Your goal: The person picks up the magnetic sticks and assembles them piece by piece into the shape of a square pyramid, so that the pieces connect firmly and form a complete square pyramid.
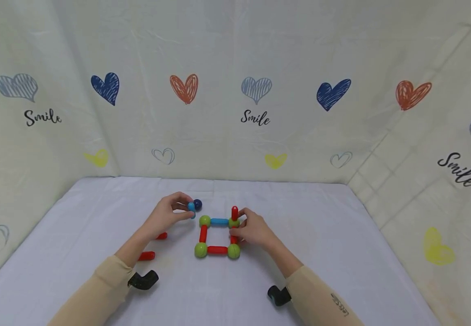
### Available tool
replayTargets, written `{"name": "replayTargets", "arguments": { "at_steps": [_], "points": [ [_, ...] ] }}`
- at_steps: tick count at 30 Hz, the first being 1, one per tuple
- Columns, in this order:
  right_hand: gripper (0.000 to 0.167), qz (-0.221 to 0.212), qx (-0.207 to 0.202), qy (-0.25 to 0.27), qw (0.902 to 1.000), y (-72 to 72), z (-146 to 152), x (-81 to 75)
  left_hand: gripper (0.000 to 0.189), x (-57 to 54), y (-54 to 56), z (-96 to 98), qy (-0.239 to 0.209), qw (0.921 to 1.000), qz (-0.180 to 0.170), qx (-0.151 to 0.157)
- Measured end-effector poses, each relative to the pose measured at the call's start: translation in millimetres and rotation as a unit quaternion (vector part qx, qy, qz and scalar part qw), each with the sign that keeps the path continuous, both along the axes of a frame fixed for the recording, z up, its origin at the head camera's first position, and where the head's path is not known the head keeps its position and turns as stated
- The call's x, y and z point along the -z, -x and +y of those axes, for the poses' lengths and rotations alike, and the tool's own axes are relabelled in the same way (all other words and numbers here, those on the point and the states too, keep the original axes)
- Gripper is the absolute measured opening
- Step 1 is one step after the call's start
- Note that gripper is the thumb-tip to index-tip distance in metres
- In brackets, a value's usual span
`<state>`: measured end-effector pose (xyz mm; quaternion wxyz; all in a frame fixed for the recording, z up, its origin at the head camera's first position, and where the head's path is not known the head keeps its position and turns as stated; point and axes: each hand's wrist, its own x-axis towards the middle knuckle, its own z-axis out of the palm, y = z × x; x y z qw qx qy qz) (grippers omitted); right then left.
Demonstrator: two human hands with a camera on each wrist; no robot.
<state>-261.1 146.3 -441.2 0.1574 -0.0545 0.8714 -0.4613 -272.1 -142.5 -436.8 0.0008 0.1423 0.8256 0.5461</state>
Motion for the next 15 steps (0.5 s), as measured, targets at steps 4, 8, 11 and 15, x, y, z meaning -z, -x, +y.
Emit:
{"name": "replayTargets", "arguments": {
  "at_steps": [4, 8, 11, 15],
  "points": [
    [0.048, 0.000, 0.000, -0.003, 1.0000, 0.0, 0.3, -0.3, 0.031, 0.1, 0.8, 8.2, -0.002, 0.9998, 0.014, 0.013],
    [0.049, -0.001, 0.000, -0.005, 1.0000, -0.1, 0.0, -0.9, 0.031, 0.1, 1.9, 16.2, 0.004, 0.9998, 0.018, 0.012],
    [0.049, -0.004, 0.003, -0.007, 1.0000, 0.3, -0.4, -0.4, 0.031, 0.3, 3.6, 22.3, 0.007, 0.9998, 0.018, 0.007],
    [0.049, -0.004, 0.007, -0.008, 0.9999, 1.4, -0.6, 0.9, 0.030, 3.0, 7.7, 28.6, 0.015, 0.9998, 0.014, 0.004]
  ]
}}
